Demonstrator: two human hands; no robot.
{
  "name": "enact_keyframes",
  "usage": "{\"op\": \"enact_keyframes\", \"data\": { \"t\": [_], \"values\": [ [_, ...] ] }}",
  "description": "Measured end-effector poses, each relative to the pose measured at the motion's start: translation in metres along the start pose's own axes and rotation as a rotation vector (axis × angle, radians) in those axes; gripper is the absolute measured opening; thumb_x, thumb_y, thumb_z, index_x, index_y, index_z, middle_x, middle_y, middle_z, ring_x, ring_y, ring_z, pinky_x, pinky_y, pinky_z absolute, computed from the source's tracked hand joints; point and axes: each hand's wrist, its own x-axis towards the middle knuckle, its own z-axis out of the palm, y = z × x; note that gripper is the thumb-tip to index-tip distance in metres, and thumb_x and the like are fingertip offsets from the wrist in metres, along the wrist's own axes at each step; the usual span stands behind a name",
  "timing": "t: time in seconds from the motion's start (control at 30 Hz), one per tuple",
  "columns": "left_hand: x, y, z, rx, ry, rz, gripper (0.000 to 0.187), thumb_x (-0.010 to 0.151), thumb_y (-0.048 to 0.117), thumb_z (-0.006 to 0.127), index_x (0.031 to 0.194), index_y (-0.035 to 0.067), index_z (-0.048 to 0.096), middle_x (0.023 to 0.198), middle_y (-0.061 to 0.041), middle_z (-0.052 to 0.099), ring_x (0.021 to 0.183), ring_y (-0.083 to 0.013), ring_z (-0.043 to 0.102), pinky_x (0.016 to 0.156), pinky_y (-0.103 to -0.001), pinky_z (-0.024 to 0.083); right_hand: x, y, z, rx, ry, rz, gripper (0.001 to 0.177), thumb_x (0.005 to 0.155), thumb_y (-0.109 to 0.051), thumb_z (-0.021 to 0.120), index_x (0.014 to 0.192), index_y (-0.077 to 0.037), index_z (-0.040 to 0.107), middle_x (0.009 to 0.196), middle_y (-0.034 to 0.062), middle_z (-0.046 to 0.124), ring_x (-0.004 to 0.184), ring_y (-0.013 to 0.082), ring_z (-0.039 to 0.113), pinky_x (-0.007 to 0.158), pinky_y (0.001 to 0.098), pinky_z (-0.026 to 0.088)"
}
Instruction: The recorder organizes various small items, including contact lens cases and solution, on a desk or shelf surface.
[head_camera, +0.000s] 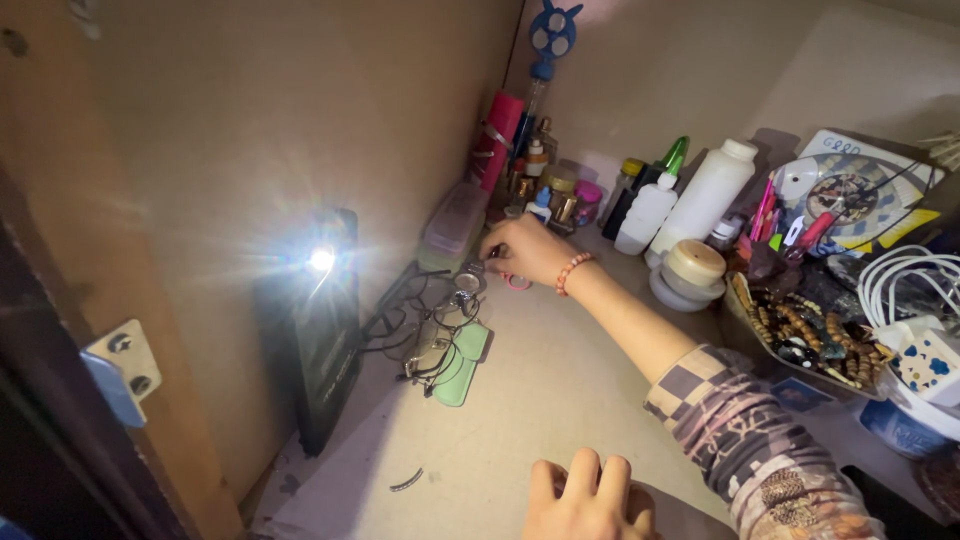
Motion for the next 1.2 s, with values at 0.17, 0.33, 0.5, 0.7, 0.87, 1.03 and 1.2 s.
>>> {"op": "enact_keyframes", "data": {
  "t": [0.17,0.33,0.5,0.7,0.87,1.03,1.2],
  "values": [
    [0.004,0.0,-0.011,0.042,-0.01,0.129,0.021,0.068,0.026,0.074,0.065,0.01,0.06,0.08,-0.002,0.053,0.078,-0.021,0.055,0.064,-0.043,0.039,0.003,0.011,0.001,0.089,-0.013,0.205,0.017,0.081,-0.008,0.079,0.097,-0.004,0.08,0.082,0.0088,0.078,0.073,0.0175,0.078,0.072,0.0293,0.06],
    [0.002,0.002,0.001,0.037,0.019,0.055,0.021,0.068,0.021,0.075,0.063,0.012,0.057,0.074,-0.002,0.052,0.073,-0.0195,0.053,0.062,-0.041,0.039,-0.001,0.046,0.01,0.558,-0.018,0.292,0.017,0.088,-0.006,0.074,0.103,0.0,0.077,0.094,0.0088,0.08,0.087,0.015,0.079,0.081,0.0269,0.063],
    [0.004,0.005,0.001,0.012,0.056,-0.027,0.019,0.066,0.02,0.075,0.064,0.013,0.057,0.068,-0.002,0.05,0.069,-0.019,0.052,0.06,-0.04,0.04,-0.007,0.043,0.005,0.729,-0.066,0.271,0.02,0.09,-0.006,0.075,0.108,0.004,0.073,0.1,0.0121,0.079,0.091,0.0169,0.077,0.084,0.0292,0.064],
    [0.004,0.003,-0.001,0.053,0.07,0.052,0.021,0.065,0.02,0.074,0.062,0.012,0.055,0.072,-0.001,0.051,0.071,-0.0183,0.053,0.061,-0.04,0.039,-0.011,0.02,-0.005,0.604,-0.051,0.214,0.023,0.085,-0.008,0.079,0.106,0.002,0.074,0.101,0.0078,0.079,0.094,0.0146,0.075,0.086,0.0285,0.061],
    [0.003,0.003,-0.001,0.03,0.028,0.02,0.02,0.067,0.019,0.073,0.062,0.012,0.055,0.072,-0.001,0.049,0.071,-0.0182,0.052,0.061,-0.04,0.039,-0.011,0.013,-0.01,0.412,-0.091,0.253,0.019,0.088,-0.008,0.074,0.106,-0.004,0.079,0.096,0.0071,0.081,0.089,0.0116,0.076,0.085,0.0271,0.06],
    [0.004,0.003,-0.003,0.025,0.032,0.033,0.02,0.067,0.02,0.073,0.062,0.011,0.056,0.073,-0.001,0.05,0.072,-0.019,0.052,0.062,-0.041,0.04,-0.008,0.015,-0.011,0.301,-0.02,0.206,0.02,0.084,-0.007,0.076,0.103,-0.006,0.08,0.096,0.0071,0.081,0.087,0.0129,0.077,0.085,0.028,0.06],
    [0.005,0.002,-0.007,0.051,0.026,0.095,0.021,0.067,0.022,0.074,0.061,0.01,0.057,0.074,-0.002,0.05,0.074,-0.0199,0.053,0.062,-0.042,0.039,-0.001,0.008,-0.007,-0.008,-0.082,0.142,0.024,0.078,-0.01,0.083,0.102,-0.007,0.08,0.095,0.0117,0.077,0.08,0.0231,0.074,0.076,0.0347,0.057]
  ]
}}
